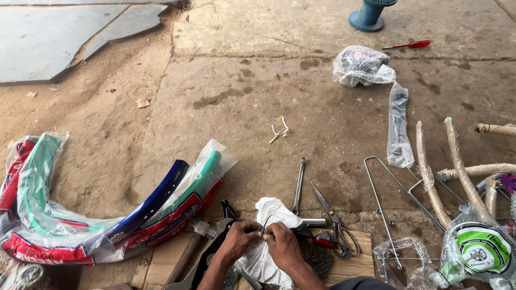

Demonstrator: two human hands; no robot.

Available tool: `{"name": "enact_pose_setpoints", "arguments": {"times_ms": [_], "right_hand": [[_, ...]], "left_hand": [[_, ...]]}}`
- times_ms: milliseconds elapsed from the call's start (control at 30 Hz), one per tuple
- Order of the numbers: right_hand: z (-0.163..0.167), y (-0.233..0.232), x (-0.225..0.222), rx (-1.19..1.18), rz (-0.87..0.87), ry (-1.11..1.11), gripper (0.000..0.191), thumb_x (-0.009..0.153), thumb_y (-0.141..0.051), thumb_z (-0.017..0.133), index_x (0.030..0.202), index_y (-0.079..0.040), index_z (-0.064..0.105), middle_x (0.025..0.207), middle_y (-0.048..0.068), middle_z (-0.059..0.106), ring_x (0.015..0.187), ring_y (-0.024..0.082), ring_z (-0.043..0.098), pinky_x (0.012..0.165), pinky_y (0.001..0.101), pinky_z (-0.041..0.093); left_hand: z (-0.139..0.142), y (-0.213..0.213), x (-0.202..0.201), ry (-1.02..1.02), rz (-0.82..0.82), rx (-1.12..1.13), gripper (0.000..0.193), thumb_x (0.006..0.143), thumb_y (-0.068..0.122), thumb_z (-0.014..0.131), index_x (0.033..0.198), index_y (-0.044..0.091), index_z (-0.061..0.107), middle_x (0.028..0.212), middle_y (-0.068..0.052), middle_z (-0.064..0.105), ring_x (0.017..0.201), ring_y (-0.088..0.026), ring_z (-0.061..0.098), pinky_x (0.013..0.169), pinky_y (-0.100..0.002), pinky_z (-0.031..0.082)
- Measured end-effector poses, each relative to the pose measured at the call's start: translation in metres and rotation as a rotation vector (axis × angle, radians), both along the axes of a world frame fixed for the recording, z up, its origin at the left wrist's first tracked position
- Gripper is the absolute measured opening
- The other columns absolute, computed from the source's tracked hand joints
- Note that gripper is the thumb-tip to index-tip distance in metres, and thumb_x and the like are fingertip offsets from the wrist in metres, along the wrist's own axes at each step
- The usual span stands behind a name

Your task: The person unpacks a blue motorcycle mudguard and a metal bracket from plastic packaging. They then attach the bracket to the mudguard using a screw and a screwdriver, tightening it to secure the parts together.

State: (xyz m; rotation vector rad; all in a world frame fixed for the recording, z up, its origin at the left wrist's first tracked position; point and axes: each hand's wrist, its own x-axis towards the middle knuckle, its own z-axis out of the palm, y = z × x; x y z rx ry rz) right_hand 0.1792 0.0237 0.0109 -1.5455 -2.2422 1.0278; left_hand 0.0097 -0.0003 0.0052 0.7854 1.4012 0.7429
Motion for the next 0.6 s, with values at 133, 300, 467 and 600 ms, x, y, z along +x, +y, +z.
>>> {"name": "enact_pose_setpoints", "arguments": {"times_ms": [133, 300, 467, 600], "right_hand": [[0.007, 0.005, 0.006, -0.107, 0.052, -0.036, 0.014, 0.093, -0.014, 0.072, 0.102, -0.004, 0.067, 0.097, 0.006, 0.064, 0.084, 0.016, 0.068, 0.076, 0.034, 0.059], [0.006, 0.002, 0.008, 0.101, 0.111, -0.108, 0.014, 0.086, -0.01, 0.077, 0.098, -0.004, 0.073, 0.09, 0.009, 0.066, 0.081, 0.02, 0.07, 0.078, 0.0397, 0.055], [0.0, 0.002, 0.008, 0.245, 0.105, 0.142, 0.03, 0.078, 0.001, 0.073, 0.107, 0.0, 0.071, 0.097, 0.01, 0.069, 0.086, 0.024, 0.073, 0.077, 0.0382, 0.062], [0.002, -0.001, 0.003, 0.118, 0.061, 0.05, 0.027, 0.083, -0.004, 0.076, 0.11, -0.005, 0.075, 0.095, 0.01, 0.071, 0.087, 0.024, 0.074, 0.077, 0.0412, 0.061]], "left_hand": [[-0.003, 0.0, 0.0, -0.019, 0.006, 0.042, 0.011, 0.083, 0.008, 0.076, 0.09, 0.0, 0.073, 0.077, -0.002, 0.07, 0.068, -0.01, 0.061, 0.064, -0.029, 0.051], [0.0, 0.001, 0.003, 0.467, -0.2, 0.16, 0.013, 0.078, 0.015, 0.071, 0.087, 0.006, 0.073, 0.081, -0.007, 0.072, 0.075, -0.019, 0.069, 0.073, -0.036, 0.054], [0.024, -0.004, 0.01, 0.848, -0.291, 0.561, 0.012, 0.076, 0.013, 0.066, 0.082, 0.002, 0.064, 0.083, -0.017, 0.066, 0.083, -0.035, 0.065, 0.077, -0.049, 0.049], [0.037, -0.006, 0.013, 0.926, -0.196, 0.706, 0.011, 0.083, 0.015, 0.062, 0.082, 0.004, 0.063, 0.083, -0.016, 0.066, 0.083, -0.034, 0.066, 0.078, -0.049, 0.051]]}}
